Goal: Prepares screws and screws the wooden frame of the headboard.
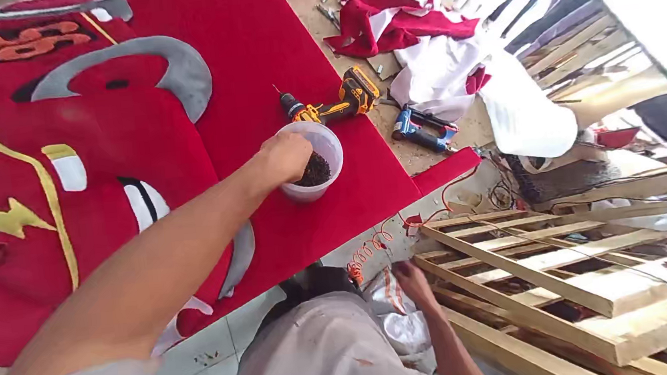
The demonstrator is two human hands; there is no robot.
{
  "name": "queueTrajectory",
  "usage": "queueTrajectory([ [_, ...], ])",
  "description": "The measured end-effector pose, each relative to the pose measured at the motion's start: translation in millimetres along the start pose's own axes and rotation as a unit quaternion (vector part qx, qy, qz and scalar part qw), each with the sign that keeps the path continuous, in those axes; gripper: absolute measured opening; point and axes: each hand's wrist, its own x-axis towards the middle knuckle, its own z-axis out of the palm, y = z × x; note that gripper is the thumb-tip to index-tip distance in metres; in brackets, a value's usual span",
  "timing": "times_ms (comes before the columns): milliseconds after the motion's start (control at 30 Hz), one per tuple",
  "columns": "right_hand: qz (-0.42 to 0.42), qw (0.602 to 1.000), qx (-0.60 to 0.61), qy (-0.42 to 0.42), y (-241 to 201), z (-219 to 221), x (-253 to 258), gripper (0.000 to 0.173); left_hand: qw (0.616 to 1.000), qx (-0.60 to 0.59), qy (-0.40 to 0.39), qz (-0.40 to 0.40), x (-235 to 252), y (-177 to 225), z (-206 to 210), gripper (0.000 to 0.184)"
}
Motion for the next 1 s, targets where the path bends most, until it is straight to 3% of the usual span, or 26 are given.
queueTrajectory([
  [133,-0.164,0.978,0.052,0.119,-88.3,-58.9,13.9,0.031,0.999,0.043,0.0,-0.009,16.3,-1.4,17.0,0.048],
  [367,-0.364,0.906,0.164,0.139,-184.0,-50.1,40.7,0.023,0.999,0.04,-0.009,0.014,27.9,-6.2,19.1,0.036],
  [533,-0.401,0.897,0.155,0.102,-214.9,-38.2,77.2,0.024,0.999,0.0,-0.015,0.043,29.5,-11.9,13.3,0.016],
  [700,-0.389,0.91,0.124,0.076,-219.8,-41.0,110.0,0.024,0.995,-0.059,-0.076,0.041,33.9,-11.7,-0.8,0.014],
  [867,-0.39,0.91,0.107,0.086,-230.5,-42.5,130.3,0.024,0.994,-0.082,-0.057,0.043,35.4,-10.8,4.3,0.039],
  [1000,-0.399,0.905,0.079,0.126,-240.2,-36.9,139.3,0.024,0.993,-0.099,-0.069,-0.006,32.9,-4.9,10.8,0.06],
])
